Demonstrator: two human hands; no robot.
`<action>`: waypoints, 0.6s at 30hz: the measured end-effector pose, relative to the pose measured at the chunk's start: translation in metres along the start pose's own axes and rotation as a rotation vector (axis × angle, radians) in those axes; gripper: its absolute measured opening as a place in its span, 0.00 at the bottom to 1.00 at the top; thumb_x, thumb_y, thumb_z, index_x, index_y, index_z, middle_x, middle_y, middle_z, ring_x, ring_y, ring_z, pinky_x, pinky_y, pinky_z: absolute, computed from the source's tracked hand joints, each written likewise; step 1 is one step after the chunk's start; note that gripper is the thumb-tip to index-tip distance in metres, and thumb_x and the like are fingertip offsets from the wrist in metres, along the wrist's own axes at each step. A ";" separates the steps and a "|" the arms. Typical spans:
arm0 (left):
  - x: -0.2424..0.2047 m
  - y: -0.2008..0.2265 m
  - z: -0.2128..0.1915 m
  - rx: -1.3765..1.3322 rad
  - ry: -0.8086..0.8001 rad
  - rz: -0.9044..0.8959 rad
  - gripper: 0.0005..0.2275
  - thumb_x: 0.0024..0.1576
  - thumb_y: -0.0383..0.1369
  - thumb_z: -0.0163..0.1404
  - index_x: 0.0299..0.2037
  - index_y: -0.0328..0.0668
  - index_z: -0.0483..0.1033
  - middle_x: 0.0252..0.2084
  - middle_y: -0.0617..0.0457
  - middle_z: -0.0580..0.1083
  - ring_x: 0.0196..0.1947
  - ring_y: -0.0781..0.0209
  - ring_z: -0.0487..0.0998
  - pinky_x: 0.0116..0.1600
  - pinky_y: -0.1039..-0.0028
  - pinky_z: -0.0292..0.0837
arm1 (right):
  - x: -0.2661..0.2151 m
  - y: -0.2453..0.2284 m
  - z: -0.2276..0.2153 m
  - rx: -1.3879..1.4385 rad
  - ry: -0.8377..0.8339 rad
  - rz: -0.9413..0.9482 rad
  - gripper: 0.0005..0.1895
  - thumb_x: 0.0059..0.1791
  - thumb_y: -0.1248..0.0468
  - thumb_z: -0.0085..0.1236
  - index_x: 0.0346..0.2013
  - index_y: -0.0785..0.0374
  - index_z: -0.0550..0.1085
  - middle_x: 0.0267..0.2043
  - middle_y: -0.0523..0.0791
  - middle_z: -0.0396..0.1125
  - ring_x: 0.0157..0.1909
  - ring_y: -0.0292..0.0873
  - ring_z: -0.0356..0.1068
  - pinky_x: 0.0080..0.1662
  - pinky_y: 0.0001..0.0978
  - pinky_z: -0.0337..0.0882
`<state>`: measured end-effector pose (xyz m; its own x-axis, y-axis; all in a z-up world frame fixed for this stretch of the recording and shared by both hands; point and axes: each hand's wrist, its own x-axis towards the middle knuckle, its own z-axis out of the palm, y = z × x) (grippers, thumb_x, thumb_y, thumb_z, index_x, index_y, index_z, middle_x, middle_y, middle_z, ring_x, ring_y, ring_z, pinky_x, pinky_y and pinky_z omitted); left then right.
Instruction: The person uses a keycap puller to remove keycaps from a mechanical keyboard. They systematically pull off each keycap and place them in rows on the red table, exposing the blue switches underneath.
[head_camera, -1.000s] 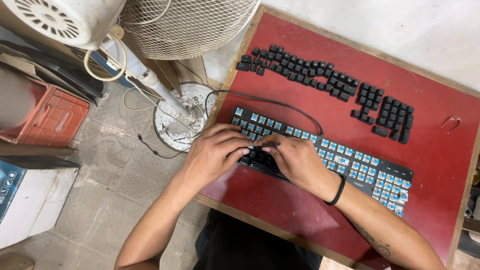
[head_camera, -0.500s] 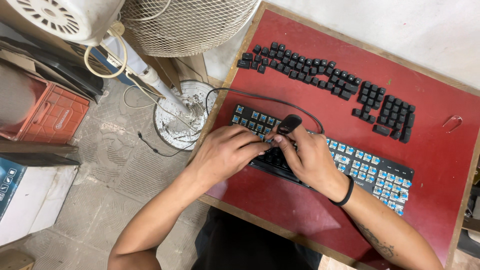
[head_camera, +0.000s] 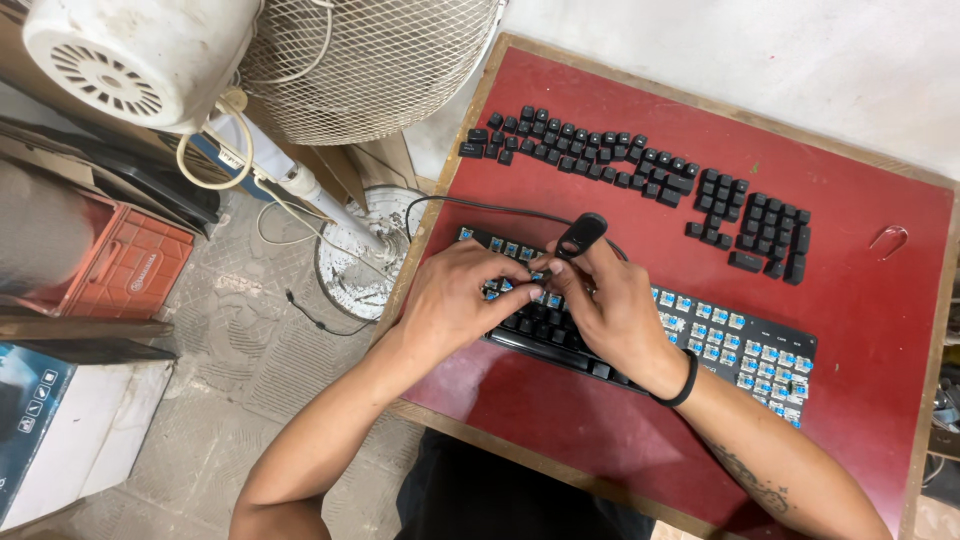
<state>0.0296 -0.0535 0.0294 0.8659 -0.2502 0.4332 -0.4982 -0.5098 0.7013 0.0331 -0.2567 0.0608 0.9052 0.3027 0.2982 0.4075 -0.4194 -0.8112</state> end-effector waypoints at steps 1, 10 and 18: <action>0.001 0.001 0.001 0.002 -0.001 0.004 0.07 0.52 0.40 0.62 0.36 0.51 0.83 0.30 0.54 0.81 0.33 0.53 0.81 0.39 0.67 0.78 | 0.000 -0.001 -0.001 0.001 0.005 -0.002 0.07 0.55 0.69 0.52 0.46 0.70 0.73 0.37 0.52 0.78 0.31 0.50 0.79 0.33 0.39 0.78; 0.009 0.012 0.004 0.169 0.113 0.262 0.02 0.57 0.37 0.59 0.37 0.54 0.84 0.32 0.59 0.80 0.37 0.60 0.80 0.38 0.72 0.79 | 0.001 -0.001 -0.016 0.102 0.061 -0.002 0.07 0.56 0.70 0.50 0.47 0.71 0.72 0.38 0.54 0.78 0.34 0.49 0.80 0.38 0.42 0.80; 0.066 -0.017 -0.016 0.639 -0.163 0.170 0.02 0.58 0.35 0.59 0.38 0.51 0.84 0.31 0.57 0.81 0.40 0.64 0.79 0.41 0.77 0.79 | -0.003 0.013 -0.045 -0.042 0.153 -0.049 0.07 0.57 0.71 0.50 0.48 0.73 0.72 0.35 0.57 0.76 0.37 0.54 0.79 0.39 0.42 0.76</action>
<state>0.0944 -0.0482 0.0551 0.7986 -0.4651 0.3821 -0.5468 -0.8259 0.1375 0.0408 -0.3015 0.0718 0.8907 0.1910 0.4126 0.4533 -0.4436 -0.7732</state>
